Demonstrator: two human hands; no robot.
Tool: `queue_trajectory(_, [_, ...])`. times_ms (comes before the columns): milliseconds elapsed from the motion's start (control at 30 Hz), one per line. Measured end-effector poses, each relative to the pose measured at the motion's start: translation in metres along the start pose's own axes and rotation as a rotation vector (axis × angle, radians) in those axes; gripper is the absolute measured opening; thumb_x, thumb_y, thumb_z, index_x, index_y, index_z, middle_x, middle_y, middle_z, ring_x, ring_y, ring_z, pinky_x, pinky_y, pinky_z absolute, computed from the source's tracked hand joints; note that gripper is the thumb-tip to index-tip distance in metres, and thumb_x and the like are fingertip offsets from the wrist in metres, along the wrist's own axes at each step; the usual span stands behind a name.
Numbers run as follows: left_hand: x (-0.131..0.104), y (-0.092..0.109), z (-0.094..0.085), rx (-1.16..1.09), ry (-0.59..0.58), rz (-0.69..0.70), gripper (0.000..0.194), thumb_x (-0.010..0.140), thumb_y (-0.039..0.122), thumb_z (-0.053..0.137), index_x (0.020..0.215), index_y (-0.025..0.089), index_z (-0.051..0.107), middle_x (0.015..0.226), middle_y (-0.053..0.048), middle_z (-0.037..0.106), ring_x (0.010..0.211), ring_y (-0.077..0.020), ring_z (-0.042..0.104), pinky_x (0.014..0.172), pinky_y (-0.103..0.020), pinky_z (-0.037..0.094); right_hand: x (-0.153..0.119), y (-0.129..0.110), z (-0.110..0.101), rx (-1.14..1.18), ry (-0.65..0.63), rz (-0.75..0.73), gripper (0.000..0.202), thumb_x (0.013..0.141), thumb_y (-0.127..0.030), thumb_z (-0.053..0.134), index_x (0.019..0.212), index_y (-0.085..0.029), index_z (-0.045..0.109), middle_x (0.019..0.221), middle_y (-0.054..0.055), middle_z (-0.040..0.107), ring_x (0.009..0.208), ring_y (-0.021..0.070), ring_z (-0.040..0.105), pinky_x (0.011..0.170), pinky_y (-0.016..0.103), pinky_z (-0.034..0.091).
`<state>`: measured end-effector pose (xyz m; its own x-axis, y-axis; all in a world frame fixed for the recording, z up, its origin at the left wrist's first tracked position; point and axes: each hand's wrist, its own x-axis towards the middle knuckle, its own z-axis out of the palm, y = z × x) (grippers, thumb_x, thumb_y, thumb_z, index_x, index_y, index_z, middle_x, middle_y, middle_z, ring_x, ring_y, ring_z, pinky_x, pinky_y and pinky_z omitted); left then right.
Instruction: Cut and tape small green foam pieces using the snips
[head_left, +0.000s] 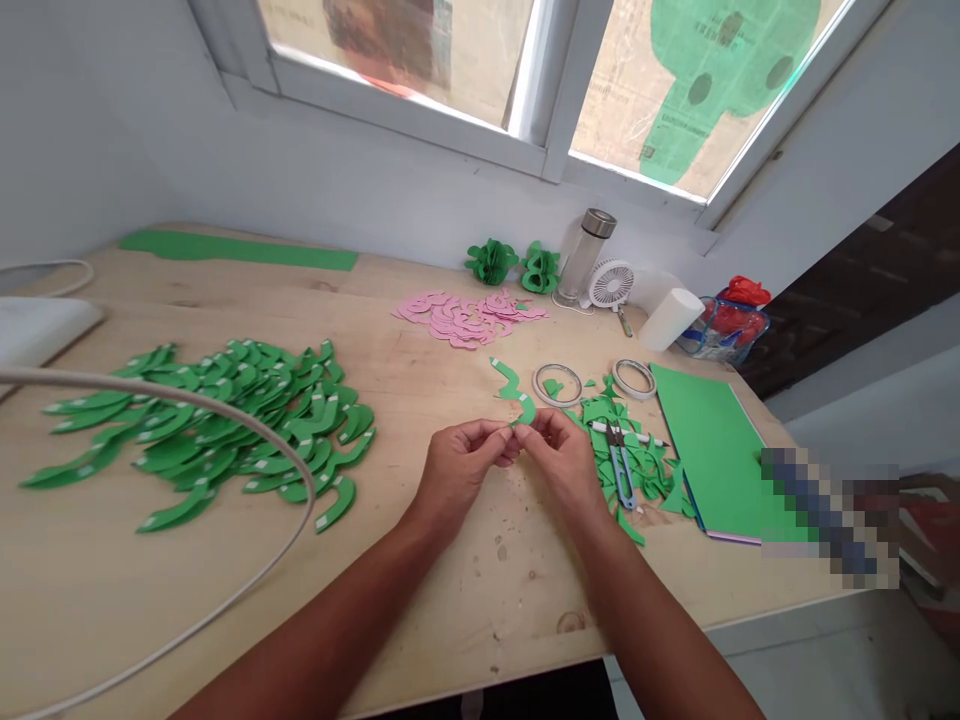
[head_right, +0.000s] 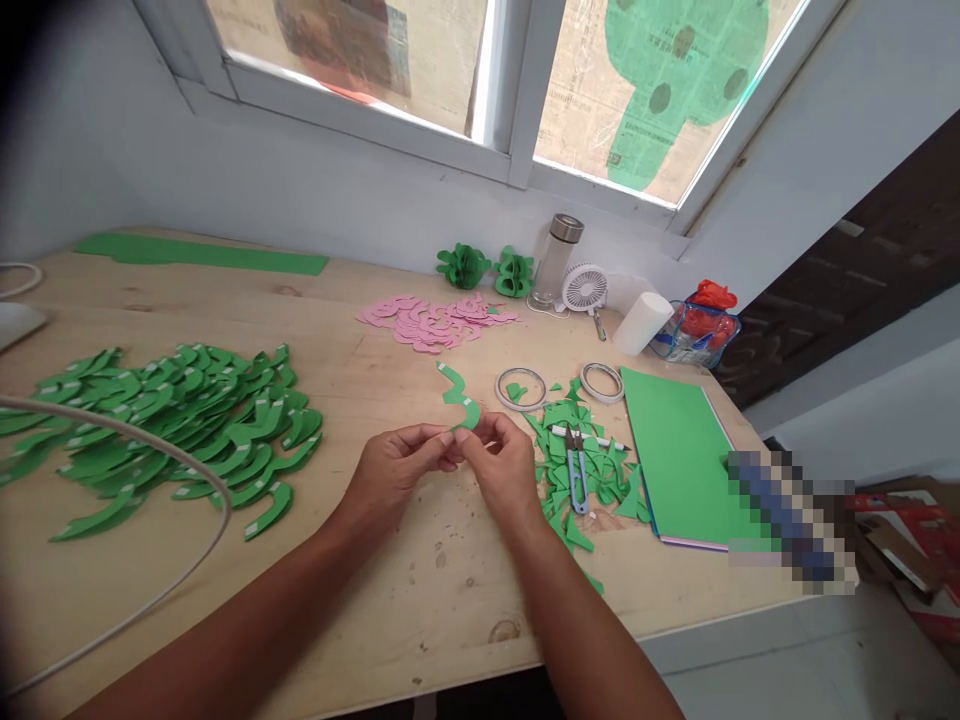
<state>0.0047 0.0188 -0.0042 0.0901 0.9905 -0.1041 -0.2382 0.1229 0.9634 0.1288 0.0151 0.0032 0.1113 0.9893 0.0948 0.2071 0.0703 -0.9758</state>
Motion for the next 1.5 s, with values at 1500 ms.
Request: queue_trajectory(1500, [0.003,0.008,-0.007,-0.202,0.06,0.014,0.03,0.064,0.03,0.069,0.088,0.014,0.063,0.074,-0.004,0.066,0.069,-0.0145,0.06,0.069,-0.029,0.048,-0.015,-0.003,0.007,-0.524,0.055,-0.396,0.011,0.08,-0.024,0.055,0.071,-0.02,0.061,0.074,0.003,0.063,0.075,0.0178,0.055,0.074,0.032,0.039])
